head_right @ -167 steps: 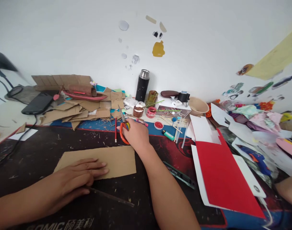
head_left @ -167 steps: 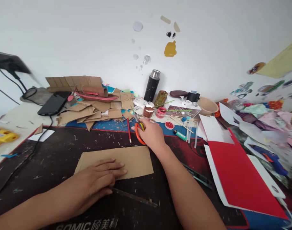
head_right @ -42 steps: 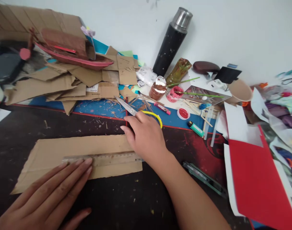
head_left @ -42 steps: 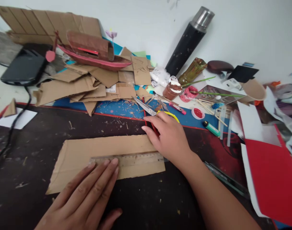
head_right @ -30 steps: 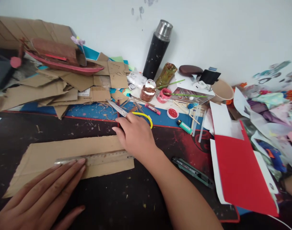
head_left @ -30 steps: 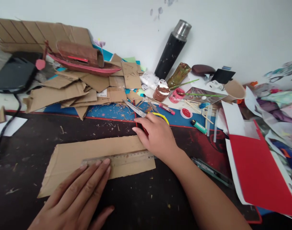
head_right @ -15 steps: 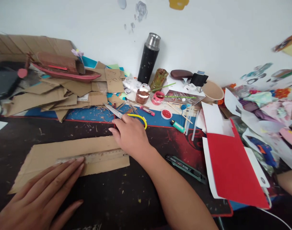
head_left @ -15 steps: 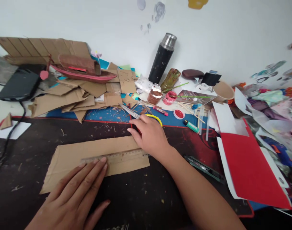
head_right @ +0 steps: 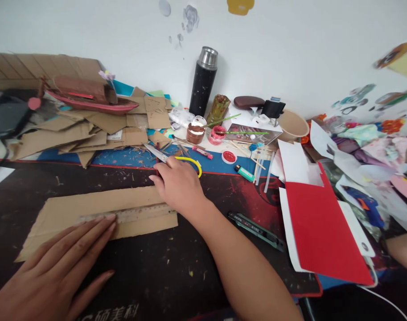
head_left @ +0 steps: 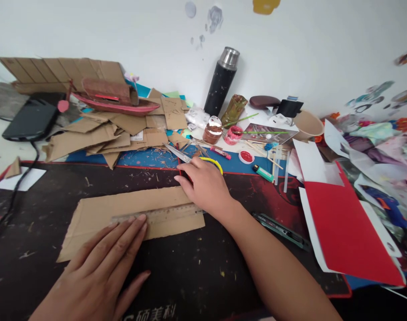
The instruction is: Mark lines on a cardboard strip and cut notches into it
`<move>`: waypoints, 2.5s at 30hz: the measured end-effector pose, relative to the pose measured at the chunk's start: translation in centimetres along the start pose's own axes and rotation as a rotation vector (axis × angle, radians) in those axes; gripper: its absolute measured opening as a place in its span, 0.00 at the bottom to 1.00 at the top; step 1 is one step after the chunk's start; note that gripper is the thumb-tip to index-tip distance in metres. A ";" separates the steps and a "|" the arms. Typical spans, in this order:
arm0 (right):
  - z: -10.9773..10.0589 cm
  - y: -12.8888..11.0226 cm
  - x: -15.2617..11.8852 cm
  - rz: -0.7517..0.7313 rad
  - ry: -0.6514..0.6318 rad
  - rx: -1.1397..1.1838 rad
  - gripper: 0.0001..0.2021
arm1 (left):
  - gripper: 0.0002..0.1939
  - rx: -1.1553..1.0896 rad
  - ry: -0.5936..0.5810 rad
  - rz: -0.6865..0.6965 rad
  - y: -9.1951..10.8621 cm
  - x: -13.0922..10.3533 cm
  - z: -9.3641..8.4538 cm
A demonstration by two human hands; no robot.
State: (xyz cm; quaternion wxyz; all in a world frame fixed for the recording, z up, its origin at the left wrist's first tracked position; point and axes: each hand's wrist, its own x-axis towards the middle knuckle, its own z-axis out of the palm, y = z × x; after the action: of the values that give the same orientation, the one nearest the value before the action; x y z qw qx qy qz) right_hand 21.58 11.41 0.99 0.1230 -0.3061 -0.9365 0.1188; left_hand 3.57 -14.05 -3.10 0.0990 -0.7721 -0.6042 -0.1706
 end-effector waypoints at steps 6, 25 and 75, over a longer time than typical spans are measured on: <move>-0.1 -0.1 0.1 -0.003 -0.004 -0.009 0.14 | 0.41 0.010 0.013 0.006 0.2 0.4 -0.2; -0.1 0.0 0.1 -0.008 -0.003 -0.015 0.13 | 0.42 -0.015 -0.007 -0.001 0.2 0.4 -0.5; 0.1 0.2 0.0 -0.021 0.017 -0.054 0.13 | 0.42 0.032 -0.012 0.020 0.9 1.2 -1.3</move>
State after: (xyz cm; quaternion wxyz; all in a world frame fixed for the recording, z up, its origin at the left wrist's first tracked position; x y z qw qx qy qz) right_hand 21.68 11.57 0.78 0.1240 -0.3004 -0.9415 0.0893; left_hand 4.51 -13.62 -1.37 0.1095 -0.7774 -0.5997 -0.1551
